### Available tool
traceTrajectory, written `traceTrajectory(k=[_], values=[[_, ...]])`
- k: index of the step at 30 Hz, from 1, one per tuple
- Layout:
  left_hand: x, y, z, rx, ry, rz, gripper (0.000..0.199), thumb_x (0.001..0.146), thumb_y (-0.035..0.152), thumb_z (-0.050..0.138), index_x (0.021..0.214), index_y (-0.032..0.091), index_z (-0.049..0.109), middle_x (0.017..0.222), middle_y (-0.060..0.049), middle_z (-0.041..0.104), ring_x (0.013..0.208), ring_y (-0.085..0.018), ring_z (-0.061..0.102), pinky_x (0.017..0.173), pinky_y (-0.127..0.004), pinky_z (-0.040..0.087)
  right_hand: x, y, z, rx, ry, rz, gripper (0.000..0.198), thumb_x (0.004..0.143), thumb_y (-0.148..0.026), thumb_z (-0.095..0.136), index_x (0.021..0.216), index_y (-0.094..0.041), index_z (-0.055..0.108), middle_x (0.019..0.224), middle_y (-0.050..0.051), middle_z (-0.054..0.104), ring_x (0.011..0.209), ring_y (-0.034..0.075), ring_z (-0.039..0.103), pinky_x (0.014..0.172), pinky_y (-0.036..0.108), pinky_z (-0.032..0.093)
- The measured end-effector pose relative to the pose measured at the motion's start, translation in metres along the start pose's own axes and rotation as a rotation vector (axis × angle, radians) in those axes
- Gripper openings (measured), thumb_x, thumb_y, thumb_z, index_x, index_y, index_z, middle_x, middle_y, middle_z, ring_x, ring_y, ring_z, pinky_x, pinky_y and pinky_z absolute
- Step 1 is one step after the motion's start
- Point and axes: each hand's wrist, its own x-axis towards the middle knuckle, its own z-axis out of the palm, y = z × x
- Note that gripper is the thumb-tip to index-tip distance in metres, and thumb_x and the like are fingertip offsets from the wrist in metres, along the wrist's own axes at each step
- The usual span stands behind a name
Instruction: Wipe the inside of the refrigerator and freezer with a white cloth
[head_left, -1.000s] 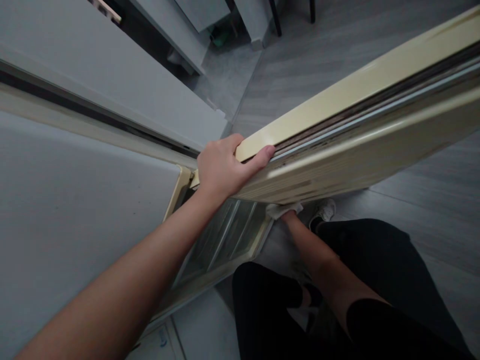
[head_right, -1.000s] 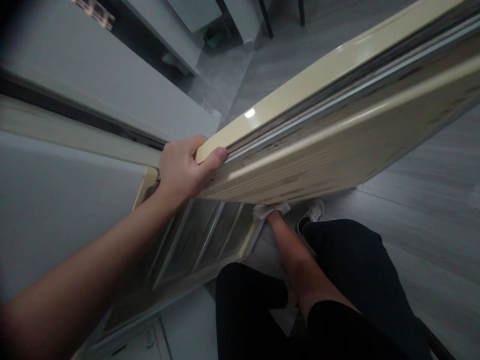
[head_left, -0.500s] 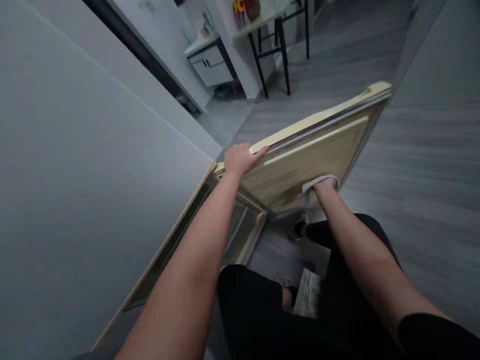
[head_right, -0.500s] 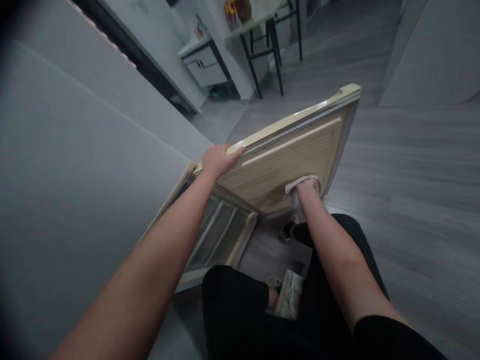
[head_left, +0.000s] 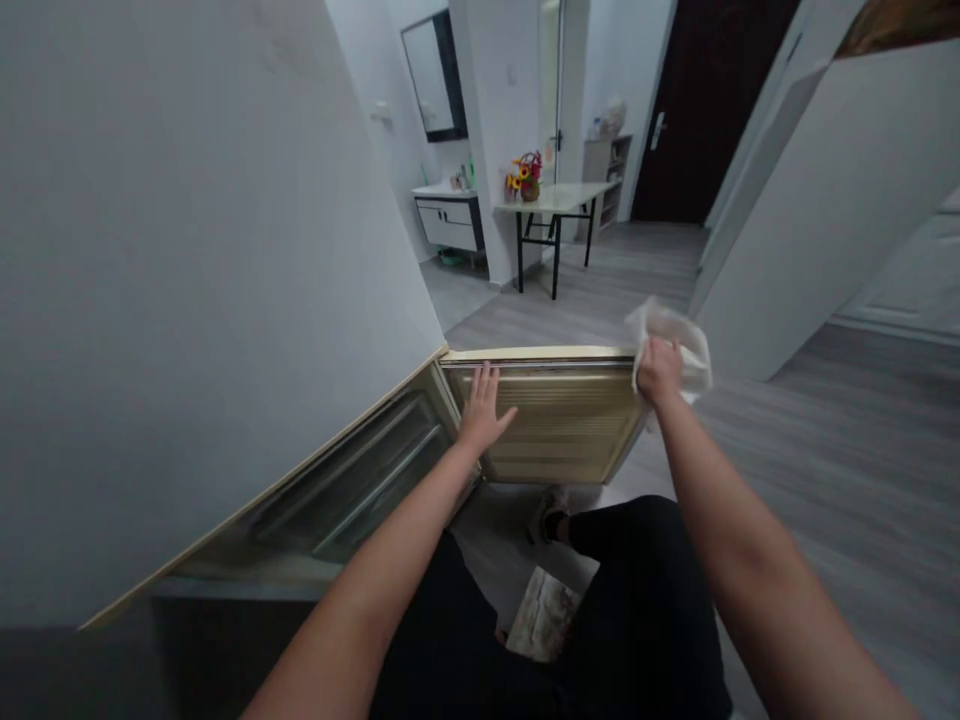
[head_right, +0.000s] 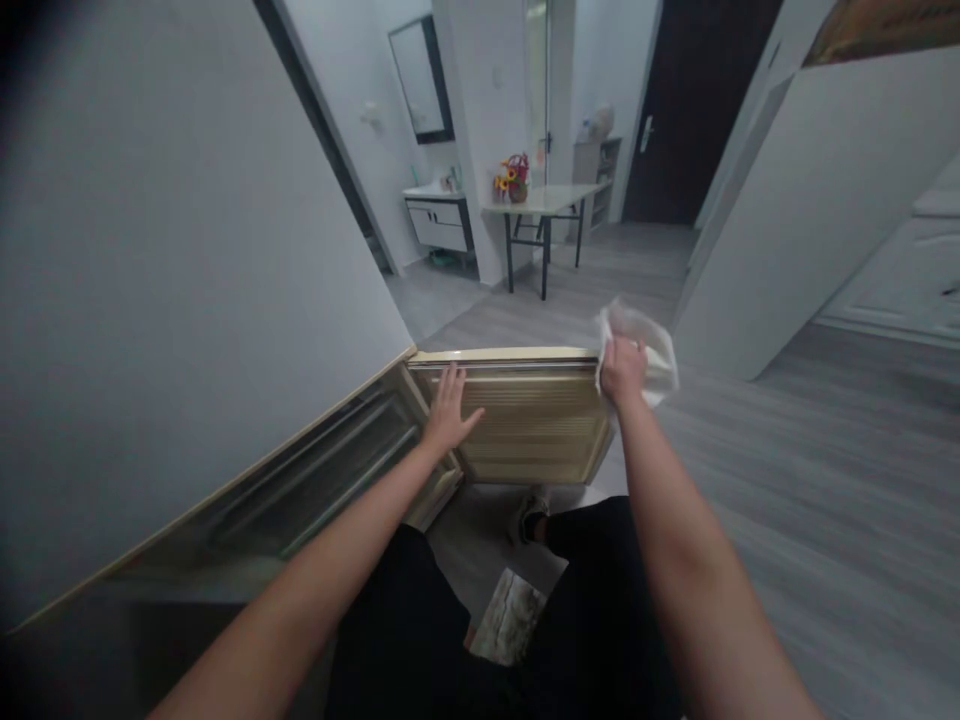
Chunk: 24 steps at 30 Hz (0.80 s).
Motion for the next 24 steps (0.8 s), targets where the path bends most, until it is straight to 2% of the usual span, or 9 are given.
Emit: traceTrajectory(k=[3,5,6,8,9,12,16,21,24], values=[[-0.090,-0.045,0.055,-0.051,-0.145,-0.068,0.049,0.092,0.056,0.067,0.129,0.024,0.070,0.152,-0.015,0.061,0.143,-0.034,0.055,0.120,-0.049,0.043,-0.010,-0.016,0.017,-0.063,0.054,0.092,0.047,0.107,-0.029,0.028,0.116,-0.008,0.069,0.125,0.021,0.069,0.119,0.030,0.055,0.121,0.045,0.023],[-0.147,-0.079,0.099,-0.139,-0.452,-0.107,0.057,0.093,0.058,0.060,0.141,0.027,0.064,0.163,-0.012,0.052,0.154,-0.031,0.045,0.127,-0.047,0.034,-0.010,-0.020,0.021,-0.100,0.032,0.049,0.048,0.106,-0.034,0.027,0.115,-0.011,0.069,0.125,0.019,0.069,0.118,0.030,0.056,0.118,0.044,0.027],[-0.170,-0.092,0.119,-0.151,-0.542,-0.127,0.059,0.086,0.059,0.069,0.136,0.029,0.067,0.156,-0.010,0.060,0.150,-0.033,0.050,0.127,-0.051,0.033,-0.007,-0.019,0.020,-0.109,0.005,0.005,0.048,0.106,-0.036,0.028,0.115,-0.012,0.068,0.126,0.019,0.069,0.118,0.031,0.056,0.115,0.043,0.029],[-0.198,-0.107,0.151,-0.200,-0.641,-0.132,0.058,0.071,0.054,0.084,0.124,0.033,0.073,0.141,-0.004,0.072,0.142,-0.032,0.059,0.129,-0.046,0.029,0.002,-0.016,0.015,-0.127,-0.068,-0.057,0.048,0.105,-0.040,0.029,0.116,-0.012,0.067,0.127,0.020,0.068,0.118,0.032,0.056,0.109,0.043,0.034],[-0.204,-0.108,0.164,-0.226,-0.652,-0.157,0.057,0.073,0.052,0.082,0.126,0.034,0.072,0.141,-0.002,0.072,0.140,-0.028,0.060,0.128,-0.041,0.033,0.008,-0.014,0.011,-0.140,-0.106,-0.077,0.049,0.106,-0.041,0.029,0.117,-0.012,0.067,0.128,0.021,0.068,0.119,0.032,0.057,0.106,0.043,0.035],[-0.200,-0.093,0.191,-0.251,-0.615,-0.329,0.057,0.091,0.053,0.061,0.142,0.026,0.062,0.152,-0.008,0.064,0.143,-0.025,0.058,0.120,-0.035,0.041,0.023,-0.012,0.002,-0.198,-0.217,-0.120,0.050,0.106,-0.041,0.028,0.121,-0.013,0.066,0.131,0.021,0.066,0.121,0.033,0.057,0.101,0.044,0.038],[-0.192,-0.053,0.227,-0.227,-0.590,-0.588,0.072,0.101,0.059,0.037,0.151,0.009,0.052,0.156,-0.025,0.055,0.147,-0.035,0.054,0.118,-0.045,0.044,0.026,-0.012,-0.007,-0.274,-0.330,-0.190,0.051,0.109,-0.042,0.026,0.124,-0.012,0.065,0.133,0.020,0.065,0.121,0.034,0.059,0.098,0.043,0.041],[-0.207,0.004,0.277,-0.242,-0.588,-0.647,0.109,0.087,0.085,0.044,0.154,-0.001,0.046,0.140,-0.037,0.063,0.134,-0.044,0.064,0.105,-0.049,0.052,-0.003,-0.008,-0.011,-0.331,-0.267,-0.231,0.053,0.109,-0.045,0.028,0.125,-0.009,0.064,0.130,0.023,0.066,0.115,0.034,0.060,0.094,0.042,0.041],[-0.213,0.026,0.297,-0.286,-0.578,-0.580,0.110,0.082,0.089,0.051,0.153,0.005,0.051,0.139,-0.036,0.064,0.132,-0.043,0.066,0.100,-0.046,0.053,-0.027,-0.009,-0.014,-0.339,-0.191,-0.213,0.053,0.108,-0.045,0.030,0.123,-0.007,0.065,0.129,0.025,0.065,0.116,0.037,0.059,0.093,0.042,0.041]])
